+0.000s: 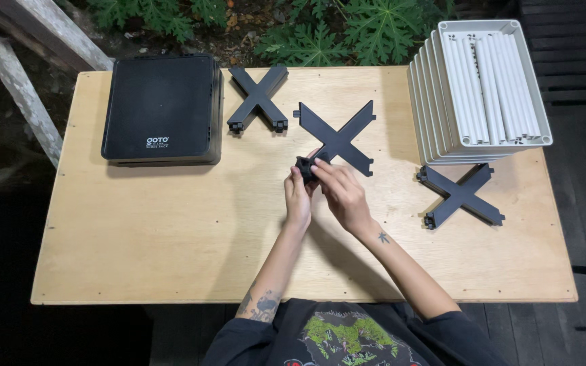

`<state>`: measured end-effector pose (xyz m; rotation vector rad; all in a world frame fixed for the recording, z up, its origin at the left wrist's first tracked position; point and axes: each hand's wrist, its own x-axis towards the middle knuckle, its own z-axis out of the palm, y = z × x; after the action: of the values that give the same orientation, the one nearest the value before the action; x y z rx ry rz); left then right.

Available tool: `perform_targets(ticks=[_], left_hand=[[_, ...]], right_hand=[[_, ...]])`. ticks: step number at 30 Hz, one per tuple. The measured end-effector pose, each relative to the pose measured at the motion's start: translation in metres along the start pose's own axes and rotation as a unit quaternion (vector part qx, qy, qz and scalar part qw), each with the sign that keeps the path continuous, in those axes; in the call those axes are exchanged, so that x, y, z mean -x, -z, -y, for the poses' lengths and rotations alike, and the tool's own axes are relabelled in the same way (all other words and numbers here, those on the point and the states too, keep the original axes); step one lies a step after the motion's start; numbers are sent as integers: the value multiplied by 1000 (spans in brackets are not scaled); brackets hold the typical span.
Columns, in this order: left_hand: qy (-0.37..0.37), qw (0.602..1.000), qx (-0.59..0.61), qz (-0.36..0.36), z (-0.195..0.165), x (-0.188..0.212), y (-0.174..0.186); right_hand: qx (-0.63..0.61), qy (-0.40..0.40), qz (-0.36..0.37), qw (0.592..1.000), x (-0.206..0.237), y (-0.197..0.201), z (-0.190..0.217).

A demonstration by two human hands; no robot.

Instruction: The person sits at a wooden table and works on black plastic X-shaped leg brackets, repeatedly fitting and removing a small black central hub piece from one bracket, turning the bracket over and pressing the parts together by hand. Other identical brackets and a stack of white plastic trays remain on the table.

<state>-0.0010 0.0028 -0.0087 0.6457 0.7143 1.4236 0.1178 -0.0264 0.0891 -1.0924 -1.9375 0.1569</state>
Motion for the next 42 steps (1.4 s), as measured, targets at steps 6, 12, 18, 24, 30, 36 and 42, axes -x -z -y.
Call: perform_targets(ticks=[6,12,18,24,30,36,42], left_hand=[[-14,997,-73,36,-11,6,-1],[-9,997,-31,76,-17,11,-14],[29,999,20,33,-5,10,-17],[25,999,-3,-28,3,6,-3],[42,997,62,13,1,13,0],[-9,999,10,53,-16,13,-15],[15,997,13,76,-22,15,-18]], right_hand=[[37,-2,28,999,-12,12,-21],[3,-96,-16,995,-25,41,-51],[118,-10,-12,993,-7,17,-34],[35,-32,6,999,4,-12,-1],[47,28,38,998,8,-10,-3],[116,-17,-31,993,-10,12,-52],[137,-80,-53,986,-16,29,-72]])
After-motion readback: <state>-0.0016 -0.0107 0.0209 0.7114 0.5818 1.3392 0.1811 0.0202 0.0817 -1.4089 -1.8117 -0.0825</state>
